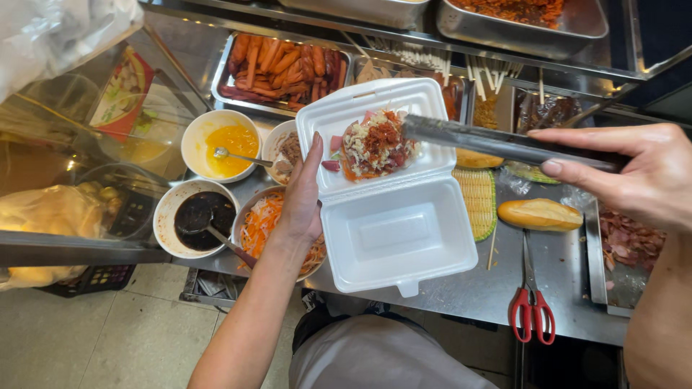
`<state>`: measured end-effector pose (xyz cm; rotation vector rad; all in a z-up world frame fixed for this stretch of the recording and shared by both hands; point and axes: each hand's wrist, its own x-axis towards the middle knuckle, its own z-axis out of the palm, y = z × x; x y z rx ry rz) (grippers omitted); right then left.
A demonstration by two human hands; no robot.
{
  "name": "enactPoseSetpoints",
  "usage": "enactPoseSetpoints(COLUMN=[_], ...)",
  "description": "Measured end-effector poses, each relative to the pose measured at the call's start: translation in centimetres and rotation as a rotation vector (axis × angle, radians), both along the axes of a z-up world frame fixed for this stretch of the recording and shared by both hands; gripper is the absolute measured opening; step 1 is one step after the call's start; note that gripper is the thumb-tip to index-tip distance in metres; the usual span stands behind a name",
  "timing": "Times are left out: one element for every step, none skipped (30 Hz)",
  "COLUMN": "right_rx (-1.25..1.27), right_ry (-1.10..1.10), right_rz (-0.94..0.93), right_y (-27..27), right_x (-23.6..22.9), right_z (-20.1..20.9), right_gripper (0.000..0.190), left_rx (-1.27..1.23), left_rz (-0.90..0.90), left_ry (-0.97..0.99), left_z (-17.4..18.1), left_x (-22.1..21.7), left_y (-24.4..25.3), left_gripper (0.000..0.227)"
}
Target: The person assembles a meal in a two-compartment styrofoam container by adding shredded vegetables, sliced meat, and crispy toppings. They then cut a toasted bread item into pieces, place them in the container, drizzle sauce, and pack the container into a plastic bag.
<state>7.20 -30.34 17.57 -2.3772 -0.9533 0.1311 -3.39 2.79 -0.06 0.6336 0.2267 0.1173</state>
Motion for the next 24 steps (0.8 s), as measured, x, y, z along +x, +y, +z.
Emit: enactPoseSetpoints(right_rx=[-0.015, -0.029, -0.044, -0.056, -0.067, -0.074, -0.036, 0.003, 0.041, 0.019, -0.003, -0.026, -0.107, -0.189, -0.145, -0.103, -0.059, -0.113, -0.168, -0.221, -0.267, -0.312, -0.355, -0.286], right_ry=[0.031, 0.060, 0.090, 0.113, 0.137, 0.155, 0.096, 0.037, -0.022, -0.069, -0.116, -0.160, -0.241, -0.319, -0.465, -0.607, -0.748, -0.758, -0.767, -0.775, -0.648, -0.522, -0.395, -0.373], right_rz=[-0.025, -0.054, -0.082, -0.109, -0.135, -0.158, -0.116, -0.077, -0.037, -0.064, -0.091, -0.122, -0.139, -0.159, -0.032, 0.094, 0.222, 0.178, 0.134, 0.090, 0.034, -0.021, -0.074, -0.034], right_y=[0.5, 0.8, 1.4, 2.2, 3.0, 4.1, 5.3, 6.3, 7.4, 8.6, 10.0, 11.5, 13.2, 15.1, 17.0, 18.7, 20.5, 22.5, 24.7, 26.6, 28.1, 29.5, 30.5, 31.2], right_x=[0.1, 0.1, 0.0, 0.1, 0.1, 0.3, 0.5, 0.4, 0.4, 0.3, 0.6, 0.8, 1.2, 1.8, 2.3, 2.7, 3.2, 3.8, 4.4, 5.2, 6.2, 7.3, 8.5, 9.7], right_z=[-0.3, -0.5, -0.7, -0.8, -0.8, -0.7, -0.2, 0.4, 1.2, 2.0, 3.0, 3.9, 4.8, 5.6, 6.2, 6.8, 7.2, 7.2, 7.0, 6.7, 6.5, 6.3, 6.1, 5.8], right_gripper=[0.038, 0.039, 0.039, 0.039, 0.039, 0.039, 0.039, 0.040, 0.040, 0.040, 0.039, 0.039, 0.040, 0.040, 0.039, 0.037, 0.036, 0.036, 0.037, 0.038, 0.036, 0.035, 0.034, 0.034], left_rx=[-0.004, -0.015, -0.026, -0.033, -0.024, -0.011, 0.001, -0.012, -0.025, -0.040, -0.032, -0.026, -0.020, -0.024, -0.029, -0.034, -0.046, -0.059, -0.072, -0.076, -0.081, -0.085, -0.084, -0.083], left_rz=[0.022, 0.019, 0.016, 0.013, 0.043, 0.077, 0.111, 0.114, 0.117, 0.116, 0.135, 0.150, 0.165, 0.180, 0.194, 0.206, 0.210, 0.213, 0.217, 0.214, 0.211, 0.208, 0.208, 0.208], left_ry=[-0.001, -0.014, -0.028, -0.048, -0.026, -0.011, 0.003, -0.024, -0.053, -0.078, -0.071, -0.061, -0.052, -0.044, -0.037, -0.028, -0.029, -0.029, -0.028, -0.034, -0.040, -0.046, -0.053, -0.061], left_z=[-0.1, -0.2, -0.3, -0.3, -0.2, -0.1, 0.2, 0.4, 0.7, 1.0, 1.2, 1.4, 1.5, 1.5, 1.6, 1.5, 1.5, 1.3, 1.2, 1.0, 0.8, 0.7, 0.6, 0.6], left_x=[-0.3, -0.7, -1.2, -1.4, -1.7, -1.9, -2.2, -2.5, -2.8, -3.1, -3.3, -3.6, -3.8, -3.9, -4.0, -4.1, -4.2, -4.3, -4.4, -4.6, -4.7, -4.8, -4.9, -5.0], left_y=[0.4, 0.7, 0.9, 1.4, 1.8, 2.3, 2.9, 3.7, 4.4, 5.1, 5.8, 6.4, 7.0, 7.5, 8.1, 8.5, 8.8, 9.1, 9.4, 9.7, 10.0, 10.3, 10.7, 10.9], left_gripper=[0.049, 0.049, 0.050, 0.050, 0.051, 0.052, 0.053, 0.053, 0.054, 0.054, 0.055, 0.055, 0.056, 0.056, 0.055, 0.055, 0.055, 0.055, 0.054, 0.054, 0.054, 0.054, 0.053, 0.053])
